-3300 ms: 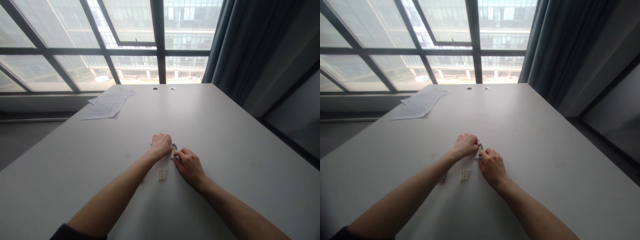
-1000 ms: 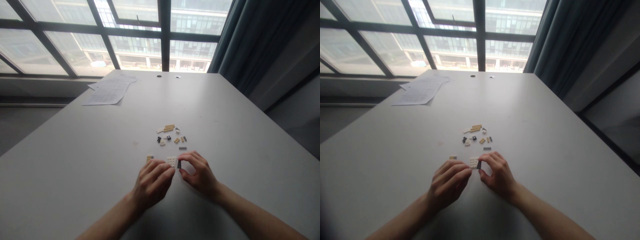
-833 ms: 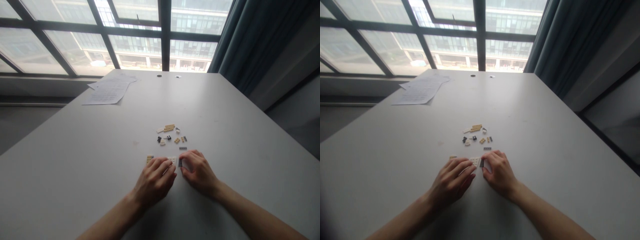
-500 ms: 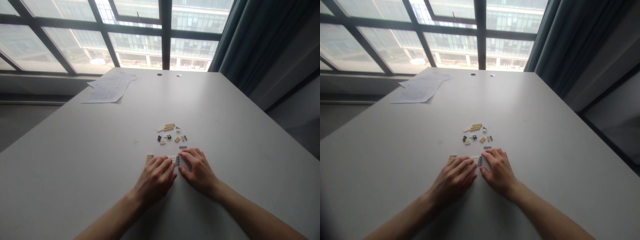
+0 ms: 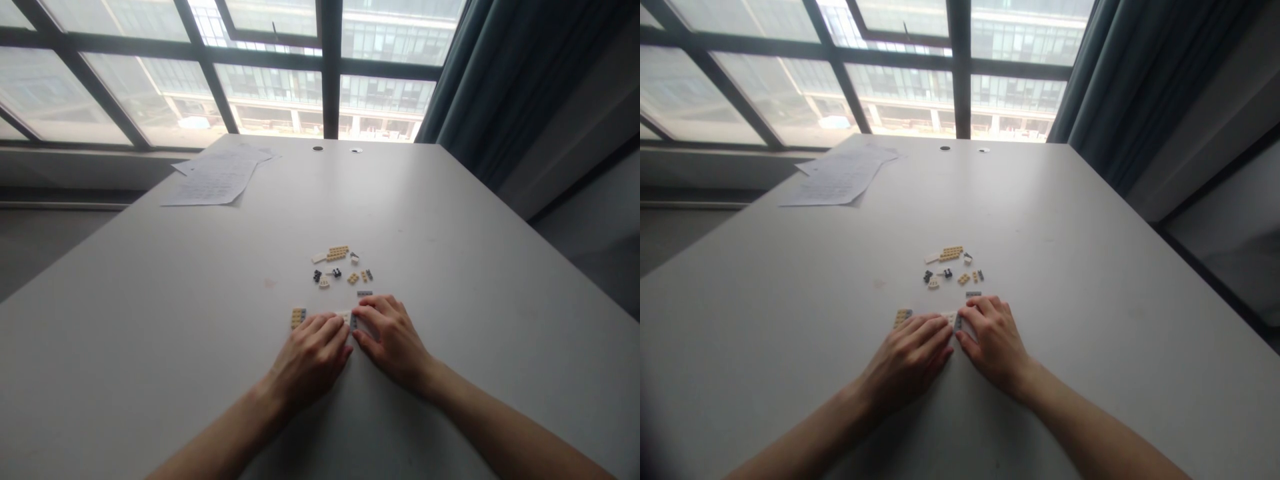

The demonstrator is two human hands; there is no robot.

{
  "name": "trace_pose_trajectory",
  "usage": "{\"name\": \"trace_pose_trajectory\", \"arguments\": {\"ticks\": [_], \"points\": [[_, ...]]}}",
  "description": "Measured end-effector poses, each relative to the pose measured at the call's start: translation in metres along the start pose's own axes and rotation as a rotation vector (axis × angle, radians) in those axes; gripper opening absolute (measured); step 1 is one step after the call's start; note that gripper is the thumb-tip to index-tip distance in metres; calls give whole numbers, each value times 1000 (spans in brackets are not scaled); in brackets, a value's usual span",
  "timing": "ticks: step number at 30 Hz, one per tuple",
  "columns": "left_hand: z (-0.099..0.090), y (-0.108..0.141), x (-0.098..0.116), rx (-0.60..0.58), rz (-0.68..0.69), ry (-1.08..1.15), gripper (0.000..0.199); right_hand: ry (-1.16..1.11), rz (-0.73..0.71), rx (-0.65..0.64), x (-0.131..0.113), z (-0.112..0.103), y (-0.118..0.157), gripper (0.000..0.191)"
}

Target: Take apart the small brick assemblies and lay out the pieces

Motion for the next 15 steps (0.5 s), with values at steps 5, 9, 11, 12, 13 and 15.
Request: {"name": "trace_pose_trajectory", "arguments": {"ticks": [5, 9, 11, 12, 13, 15], "points": [[-2, -1, 1, 14, 9, 5, 16, -1, 3, 1, -1, -1, 0, 22], [-1, -1, 1, 9, 4, 9, 16, 3, 5, -6, -1, -1, -1, 22], [-1, -1, 1, 7, 2, 9, 15, 6, 2, -3, -2, -1, -1, 22], [0, -1, 1, 5, 1, 10, 15, 8, -1, -1, -2, -1, -1, 22], [-1, -1, 1, 5, -2, 11, 15, 10, -4, 2, -2, -1, -1, 23], [-1, 0, 1, 7, -1, 12, 16, 14, -9, 8, -2, -1, -1, 23]]}}
Point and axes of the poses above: each hand's wrist, its own y-axis away from the middle knuckle, its own z-axis out of the palm, x = y × z, the point moved 9 cm from there along -y, towards the middle knuckle, and after that the axes turned 4 degrees about -x, right-handed, at the moved point
